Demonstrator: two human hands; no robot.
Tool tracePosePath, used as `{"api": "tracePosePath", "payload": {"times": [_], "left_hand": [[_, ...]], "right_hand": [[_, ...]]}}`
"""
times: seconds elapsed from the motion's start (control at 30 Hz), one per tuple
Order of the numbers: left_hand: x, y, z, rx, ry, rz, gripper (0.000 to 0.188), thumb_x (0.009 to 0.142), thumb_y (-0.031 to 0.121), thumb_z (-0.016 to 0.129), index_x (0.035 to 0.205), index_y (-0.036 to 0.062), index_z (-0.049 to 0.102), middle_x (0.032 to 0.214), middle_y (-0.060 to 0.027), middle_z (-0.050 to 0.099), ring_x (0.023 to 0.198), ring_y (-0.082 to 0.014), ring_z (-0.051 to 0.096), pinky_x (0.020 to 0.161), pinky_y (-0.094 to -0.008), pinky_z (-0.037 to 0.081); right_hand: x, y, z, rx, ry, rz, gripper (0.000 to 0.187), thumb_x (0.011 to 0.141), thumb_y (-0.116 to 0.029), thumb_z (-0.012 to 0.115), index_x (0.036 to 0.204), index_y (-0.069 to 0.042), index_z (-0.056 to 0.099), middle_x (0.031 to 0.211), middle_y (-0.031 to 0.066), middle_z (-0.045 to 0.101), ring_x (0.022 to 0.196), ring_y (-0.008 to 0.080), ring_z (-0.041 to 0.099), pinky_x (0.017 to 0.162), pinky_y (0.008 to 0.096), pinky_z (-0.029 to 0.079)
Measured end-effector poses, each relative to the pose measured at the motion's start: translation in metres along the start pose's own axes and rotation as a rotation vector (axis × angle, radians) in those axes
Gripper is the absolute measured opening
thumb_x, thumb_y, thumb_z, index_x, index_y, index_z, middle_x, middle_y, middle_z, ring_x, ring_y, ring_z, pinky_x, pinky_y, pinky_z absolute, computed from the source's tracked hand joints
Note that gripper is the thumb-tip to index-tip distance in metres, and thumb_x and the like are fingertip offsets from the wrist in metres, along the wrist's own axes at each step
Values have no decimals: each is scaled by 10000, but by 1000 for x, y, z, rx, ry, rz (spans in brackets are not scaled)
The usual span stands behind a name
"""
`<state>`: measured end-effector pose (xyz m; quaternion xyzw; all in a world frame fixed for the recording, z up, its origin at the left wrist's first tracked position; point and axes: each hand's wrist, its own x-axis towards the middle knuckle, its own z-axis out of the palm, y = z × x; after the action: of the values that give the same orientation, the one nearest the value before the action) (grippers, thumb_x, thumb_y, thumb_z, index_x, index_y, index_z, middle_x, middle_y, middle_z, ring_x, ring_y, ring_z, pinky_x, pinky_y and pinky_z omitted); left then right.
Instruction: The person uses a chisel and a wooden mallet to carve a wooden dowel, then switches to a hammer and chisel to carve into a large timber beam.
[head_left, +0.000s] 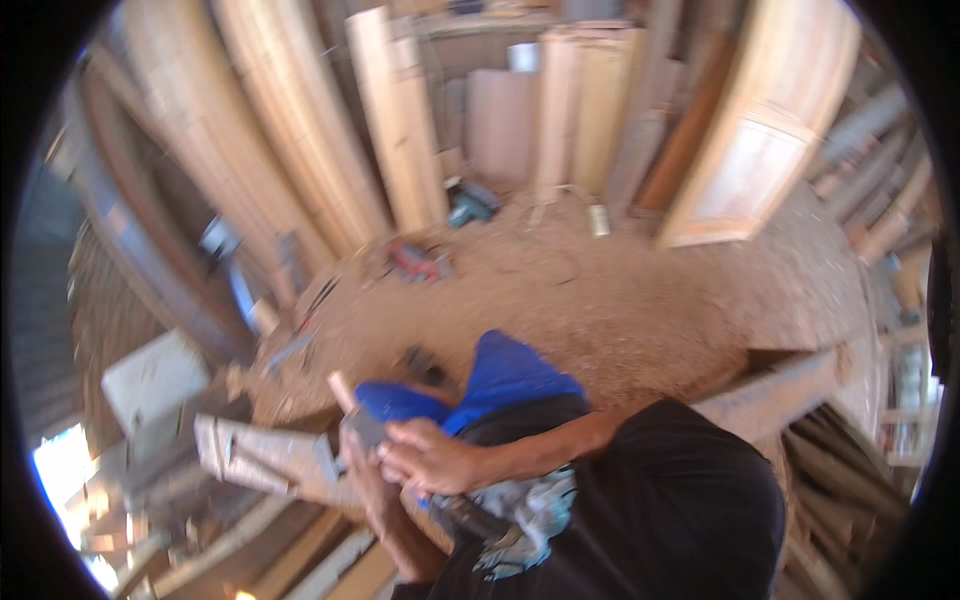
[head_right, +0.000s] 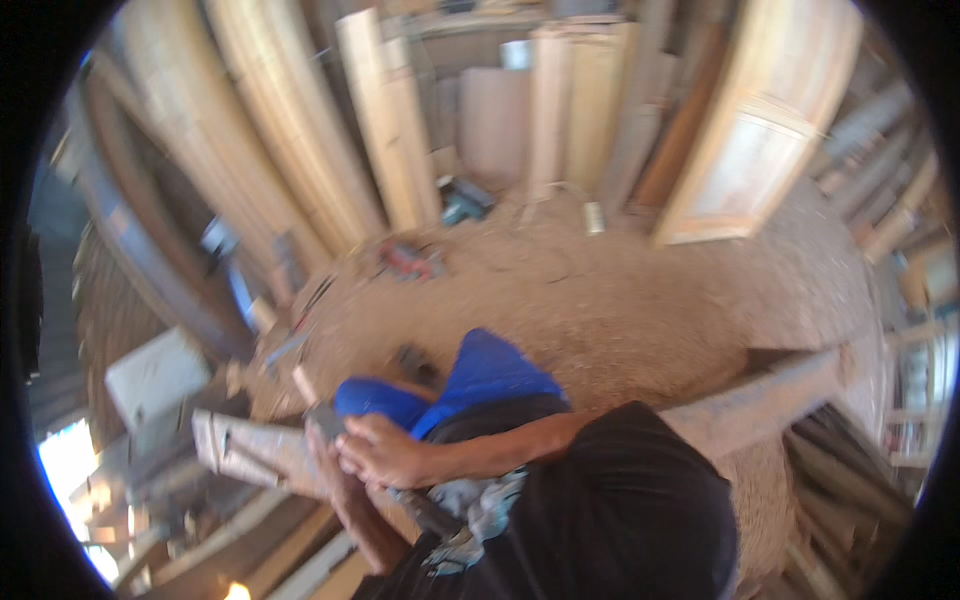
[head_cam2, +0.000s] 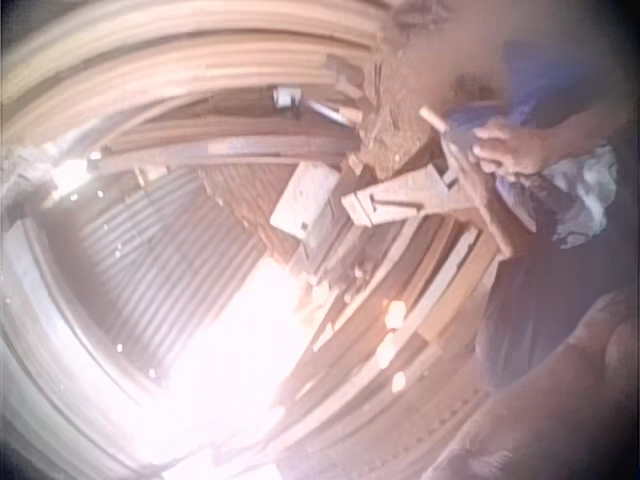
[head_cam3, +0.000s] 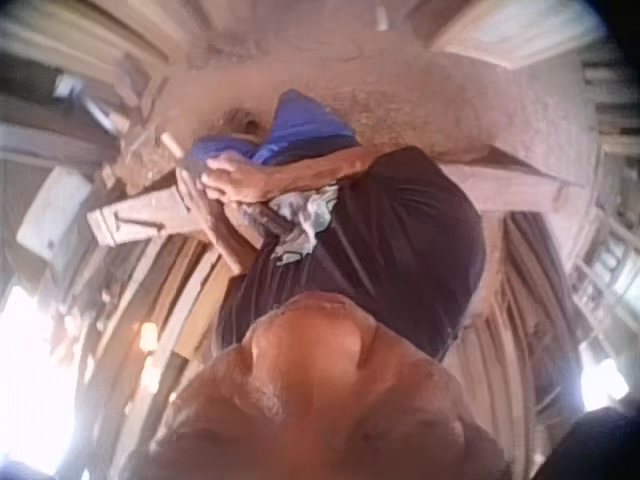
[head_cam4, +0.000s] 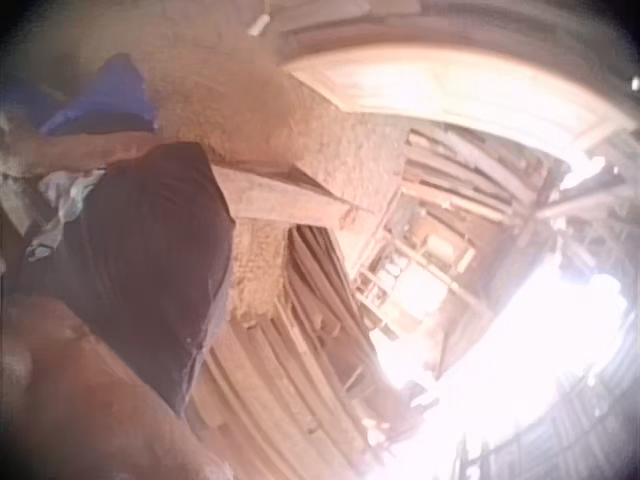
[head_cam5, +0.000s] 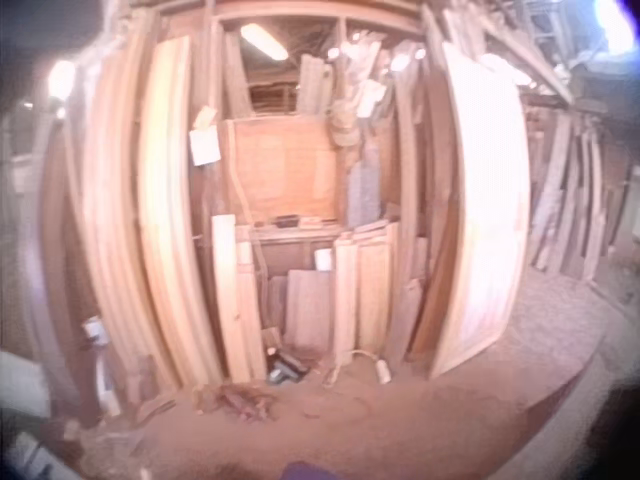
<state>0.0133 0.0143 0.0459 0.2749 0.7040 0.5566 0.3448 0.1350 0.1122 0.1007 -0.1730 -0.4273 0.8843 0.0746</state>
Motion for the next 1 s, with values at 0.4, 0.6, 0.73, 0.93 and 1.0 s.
{"api": "tracePosePath", "payload": {"times": [0.4, 0.6, 0.73, 0.93, 1.0], "left_hand": [[-53, -26, 38, -228, -53, -241, 325, 1003, 334, 437, 978, 28, 544, 551, 26, 389, 440, -48, 326, 405, -196, 260], [23, 5, 48, -632, 12, -1, 358, 1014, 361, 404, 1030, 36, 553, 687, 37, 477, 540, -51, 404, 446, -188, 298], [47, 34, 53, -519, -44, -108, 327, 1020, 341, 403, 1006, 40, 532, 708, -20, 548, 528, -97, 504, 405, -219, 397], [51, 10, 23, -416, 89, 14, 388, 1017, 383, 413, 985, 38, 589, 772, -9, 582, 650, -57, 518, 553, -216, 439], [39, 7, -2, -243, -16, 161, 357, 1010, 352, 444, 1002, 37, 611, 836, -22, 606, 725, -94, 537, 659, -254, 460]], "right_hand": [[-55, -54, -70, 11, 352, -352, 196, 1015, -212, 387, 1036, -25, 441, 656, -21, 428, 491, 50, 394, 439, 225, 371], [20, -9, -60, 238, 229, -186, 225, 1003, -204, 433, 1109, -11, 479, 752, 50, 546, 543, 99, 507, 502, 246, 456], [29, -15, -57, 438, 198, -119, 325, 1002, -293, 468, 1268, -108, 492, 807, 68, 591, 575, 127, 533, 552, 299, 498], [27, -9, -10, 370, 17, 109, 197, 1015, -281, 424, 1046, -94, 476, 705, -23, 445, 520, 54, 409, 506, 261, 423], [22, -4, 9, 340, -23, 179, 182, 1009, -259, 424, 1034, -84, 464, 694, -35, 409, 516, 55, 381, 509, 267, 418]]}}
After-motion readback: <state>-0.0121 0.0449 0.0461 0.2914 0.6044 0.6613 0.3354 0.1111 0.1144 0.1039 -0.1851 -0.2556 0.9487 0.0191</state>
